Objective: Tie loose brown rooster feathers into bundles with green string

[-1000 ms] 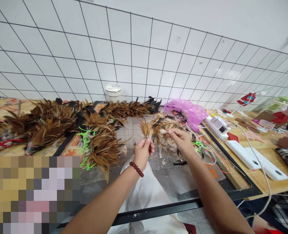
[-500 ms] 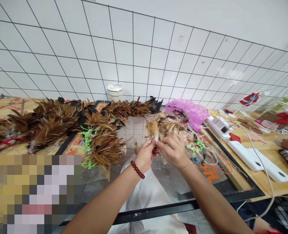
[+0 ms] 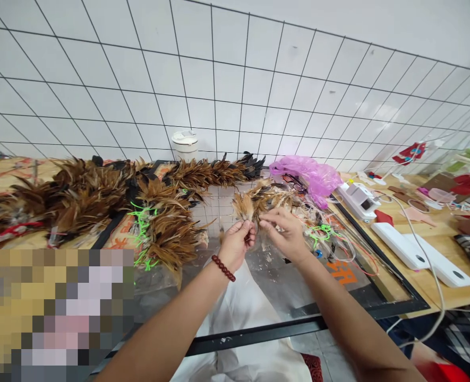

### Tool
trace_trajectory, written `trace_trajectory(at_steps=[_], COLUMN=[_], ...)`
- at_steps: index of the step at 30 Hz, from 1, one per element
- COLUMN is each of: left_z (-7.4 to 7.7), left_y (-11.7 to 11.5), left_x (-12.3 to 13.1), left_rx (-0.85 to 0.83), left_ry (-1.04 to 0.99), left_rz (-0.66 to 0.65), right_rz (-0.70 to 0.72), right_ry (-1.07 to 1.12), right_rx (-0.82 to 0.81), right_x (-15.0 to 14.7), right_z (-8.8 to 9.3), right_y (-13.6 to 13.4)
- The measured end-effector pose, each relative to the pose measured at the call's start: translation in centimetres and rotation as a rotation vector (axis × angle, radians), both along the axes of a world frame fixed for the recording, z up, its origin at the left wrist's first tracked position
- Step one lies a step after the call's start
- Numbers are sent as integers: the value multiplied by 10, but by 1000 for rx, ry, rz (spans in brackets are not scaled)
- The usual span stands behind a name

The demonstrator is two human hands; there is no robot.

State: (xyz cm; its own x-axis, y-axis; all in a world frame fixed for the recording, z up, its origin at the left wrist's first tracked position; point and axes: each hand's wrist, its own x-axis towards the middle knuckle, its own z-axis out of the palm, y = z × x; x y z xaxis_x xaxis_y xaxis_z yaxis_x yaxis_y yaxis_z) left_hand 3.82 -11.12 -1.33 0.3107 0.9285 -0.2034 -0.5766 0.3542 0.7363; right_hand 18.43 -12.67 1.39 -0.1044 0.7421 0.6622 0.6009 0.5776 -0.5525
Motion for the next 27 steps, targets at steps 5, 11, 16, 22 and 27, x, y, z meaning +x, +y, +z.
trace_trajectory(at_steps=[5, 11, 16, 22, 27], left_z=[1, 3, 8, 2, 5], left_y=[-5, -12, -12, -10, -4], left_x=[1, 1, 0, 2, -2], left_rx=[74, 100, 93, 139, 38], left_ry=[49, 80, 107, 254, 200], left_rz=[-160, -417, -437, -324, -190], right_rz=[293, 527, 375, 223, -161], right_ry=[564, 662, 729, 549, 124], right_rx=[-652, -962, -848, -773, -49], right_x=[2, 11, 8, 4, 12], right_z=[-1, 1, 0, -6, -5], right_y=[6, 3, 6, 11, 10])
